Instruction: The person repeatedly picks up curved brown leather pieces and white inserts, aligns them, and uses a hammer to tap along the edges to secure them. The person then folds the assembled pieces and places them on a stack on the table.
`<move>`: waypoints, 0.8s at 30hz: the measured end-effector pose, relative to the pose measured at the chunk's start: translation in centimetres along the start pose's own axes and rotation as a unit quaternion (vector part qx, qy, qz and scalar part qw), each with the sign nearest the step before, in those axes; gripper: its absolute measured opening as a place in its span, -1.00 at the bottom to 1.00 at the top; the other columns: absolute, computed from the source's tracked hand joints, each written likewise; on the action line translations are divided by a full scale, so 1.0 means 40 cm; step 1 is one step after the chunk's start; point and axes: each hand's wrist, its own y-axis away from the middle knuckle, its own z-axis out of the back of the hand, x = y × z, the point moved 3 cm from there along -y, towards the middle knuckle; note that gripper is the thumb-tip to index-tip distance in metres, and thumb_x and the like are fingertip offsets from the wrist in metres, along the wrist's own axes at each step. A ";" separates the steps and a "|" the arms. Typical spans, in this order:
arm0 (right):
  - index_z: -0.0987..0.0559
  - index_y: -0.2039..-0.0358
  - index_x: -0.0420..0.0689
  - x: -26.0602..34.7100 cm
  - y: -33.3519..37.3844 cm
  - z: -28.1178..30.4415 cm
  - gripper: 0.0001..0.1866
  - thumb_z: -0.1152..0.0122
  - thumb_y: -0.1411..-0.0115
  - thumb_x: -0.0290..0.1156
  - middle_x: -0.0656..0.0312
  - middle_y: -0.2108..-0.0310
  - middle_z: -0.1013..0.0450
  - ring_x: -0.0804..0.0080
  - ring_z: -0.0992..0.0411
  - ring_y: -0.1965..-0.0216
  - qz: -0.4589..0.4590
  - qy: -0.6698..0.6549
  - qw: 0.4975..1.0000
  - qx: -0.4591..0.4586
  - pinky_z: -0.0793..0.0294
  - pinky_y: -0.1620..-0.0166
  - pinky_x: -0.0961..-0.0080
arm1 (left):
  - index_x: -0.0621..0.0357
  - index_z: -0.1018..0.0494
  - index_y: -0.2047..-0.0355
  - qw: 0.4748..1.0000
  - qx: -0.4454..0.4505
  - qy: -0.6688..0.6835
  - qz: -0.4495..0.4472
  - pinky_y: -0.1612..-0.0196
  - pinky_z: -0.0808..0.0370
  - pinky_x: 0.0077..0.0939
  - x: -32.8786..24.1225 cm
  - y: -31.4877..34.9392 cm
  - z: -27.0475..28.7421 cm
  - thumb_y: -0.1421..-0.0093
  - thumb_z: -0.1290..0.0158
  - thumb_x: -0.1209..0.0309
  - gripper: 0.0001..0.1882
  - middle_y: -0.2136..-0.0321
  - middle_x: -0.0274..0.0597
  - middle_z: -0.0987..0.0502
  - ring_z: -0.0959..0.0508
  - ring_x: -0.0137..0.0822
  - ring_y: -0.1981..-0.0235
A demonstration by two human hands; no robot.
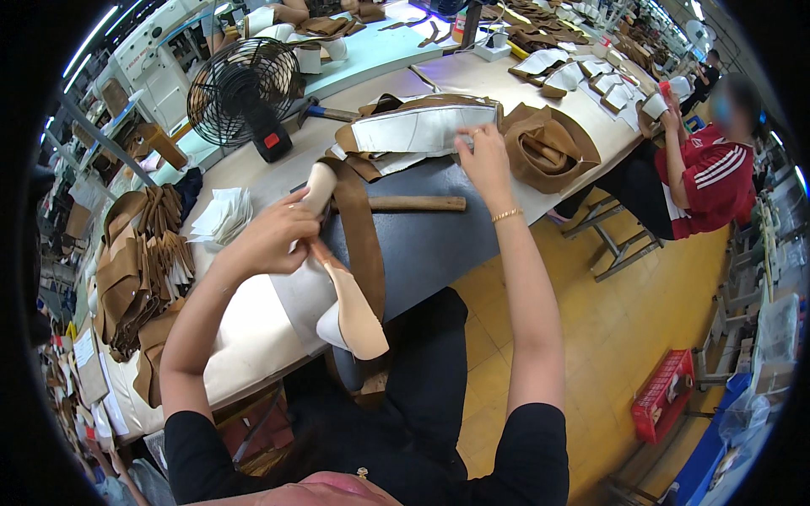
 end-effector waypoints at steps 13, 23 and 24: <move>-0.68 0.34 -0.09 0.028 -0.197 -0.120 -0.74 -0.22 -0.23 -0.17 0.10 0.30 -0.62 0.16 -0.54 0.13 0.001 0.044 0.997 0.060 -0.30 -0.12 -0.03 | 0.38 -0.51 0.19 0.874 -0.035 0.078 0.479 0.12 -0.49 -0.04 0.111 0.536 -0.084 -0.02 0.04 0.43 -0.64 0.42 0.29 -0.56 -0.57 0.22 0.31; -0.65 0.29 -0.15 0.370 -0.170 0.247 -0.70 -0.25 -0.27 -0.15 0.12 0.45 -0.58 0.40 -0.54 0.45 0.152 -0.201 0.968 0.008 -0.51 0.32 0.43 | 0.17 -0.30 -0.27 0.903 -0.262 0.169 0.295 -0.26 -0.27 -0.21 0.000 0.277 0.065 -0.23 -0.20 0.27 -0.37 -0.19 0.01 -0.39 -0.37 -0.15 -0.24; -0.66 0.31 -0.12 0.433 -0.123 0.275 -0.71 -0.26 -0.26 -0.14 0.13 0.46 -0.59 0.45 -0.52 0.48 0.147 -0.226 0.963 0.027 -0.49 0.35 0.43 | 0.16 -0.30 -0.28 0.897 -0.335 0.177 0.226 -0.26 -0.27 -0.26 -0.033 0.225 0.083 -0.19 -0.24 0.25 -0.32 -0.18 -0.02 -0.40 -0.38 -0.18 -0.23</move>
